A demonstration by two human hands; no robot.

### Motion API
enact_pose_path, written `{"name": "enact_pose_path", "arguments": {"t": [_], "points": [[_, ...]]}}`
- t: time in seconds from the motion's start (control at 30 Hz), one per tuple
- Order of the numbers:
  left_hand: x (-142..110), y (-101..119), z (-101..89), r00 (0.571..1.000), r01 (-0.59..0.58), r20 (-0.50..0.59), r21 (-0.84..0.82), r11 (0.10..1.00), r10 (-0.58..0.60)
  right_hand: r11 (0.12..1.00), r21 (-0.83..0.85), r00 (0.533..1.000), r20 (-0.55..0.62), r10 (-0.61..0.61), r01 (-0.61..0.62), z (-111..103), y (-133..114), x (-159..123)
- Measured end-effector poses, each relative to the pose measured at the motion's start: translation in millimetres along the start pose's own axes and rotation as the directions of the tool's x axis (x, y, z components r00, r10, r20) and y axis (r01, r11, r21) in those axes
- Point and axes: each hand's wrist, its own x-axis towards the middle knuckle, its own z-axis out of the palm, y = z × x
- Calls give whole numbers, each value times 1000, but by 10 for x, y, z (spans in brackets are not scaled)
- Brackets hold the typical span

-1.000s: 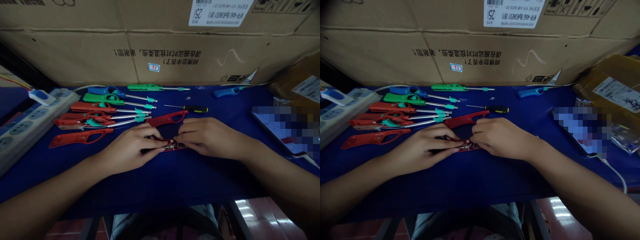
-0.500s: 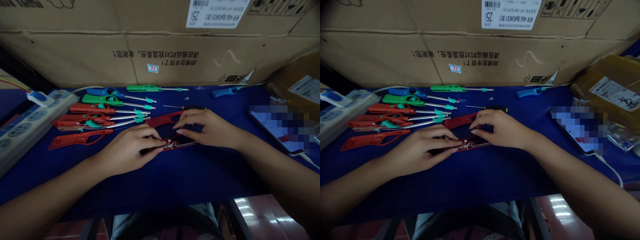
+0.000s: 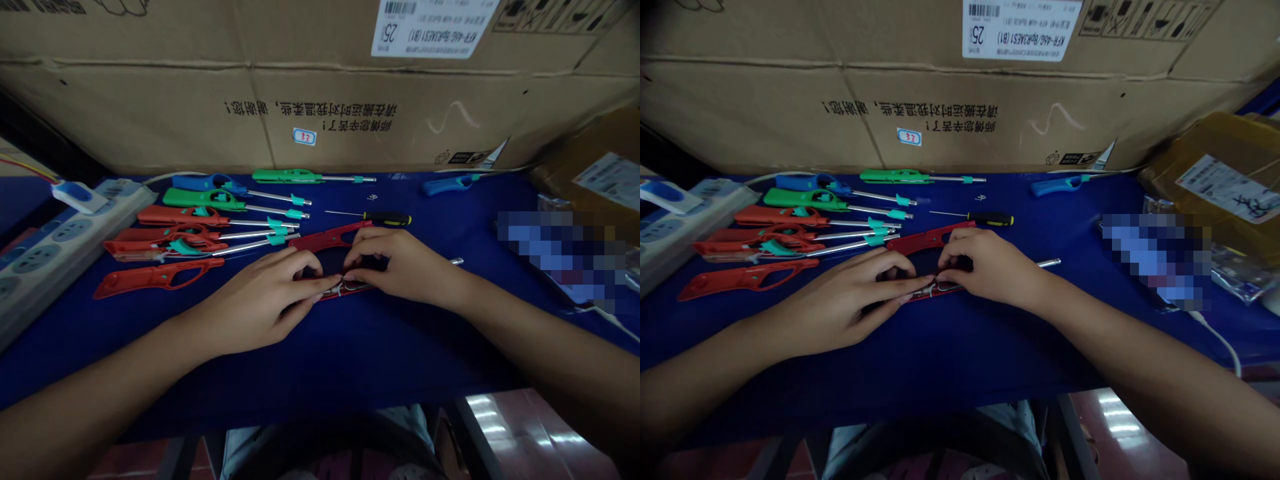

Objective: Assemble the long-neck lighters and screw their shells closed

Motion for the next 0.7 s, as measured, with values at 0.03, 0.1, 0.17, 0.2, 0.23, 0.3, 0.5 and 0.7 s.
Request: {"name": "enact_pose_path", "arguments": {"t": [0.03, 0.1, 0.17, 0.2, 0.23, 0.3, 0.5, 0.7], "points": [[1, 2, -2, 1000, -7, 0, 15, 1000, 7, 1000, -19, 1000, -5, -14, 14, -17, -3, -4], [-2, 6, -4, 1000, -9, 0, 33, 999, 8, 998, -39, 999, 9, -46, 46, -82, -13, -19], [-8, 8, -6, 1000, 2, 3, 33, 999, -2, 997, -26, 996, 58, -70, 72, -169, -27, -40], [-9, 8, -6, 1000, 9, 6, 27, 1000, -9, 997, -17, 993, 93, -79, 81, -213, -35, -52], [-10, 7, -6, 1000, 13, 9, 20, 1000, -13, 996, -13, 987, 133, -86, 89, -252, -40, -63], [-8, 3, -6, 1000, 14, 7, 12, 1000, -14, 994, -24, 976, 197, -96, 103, -308, -43, -81], [-2, -20, -11, 1000, 23, 14, -1, 1000, -23, 990, -82, 967, 235, -95, 117, -333, 1, -83], [-12, -5, -7, 1000, 20, 6, 22, 1000, -21, 989, -5, 958, 252, -139, 145, -328, -5, -61]]}}
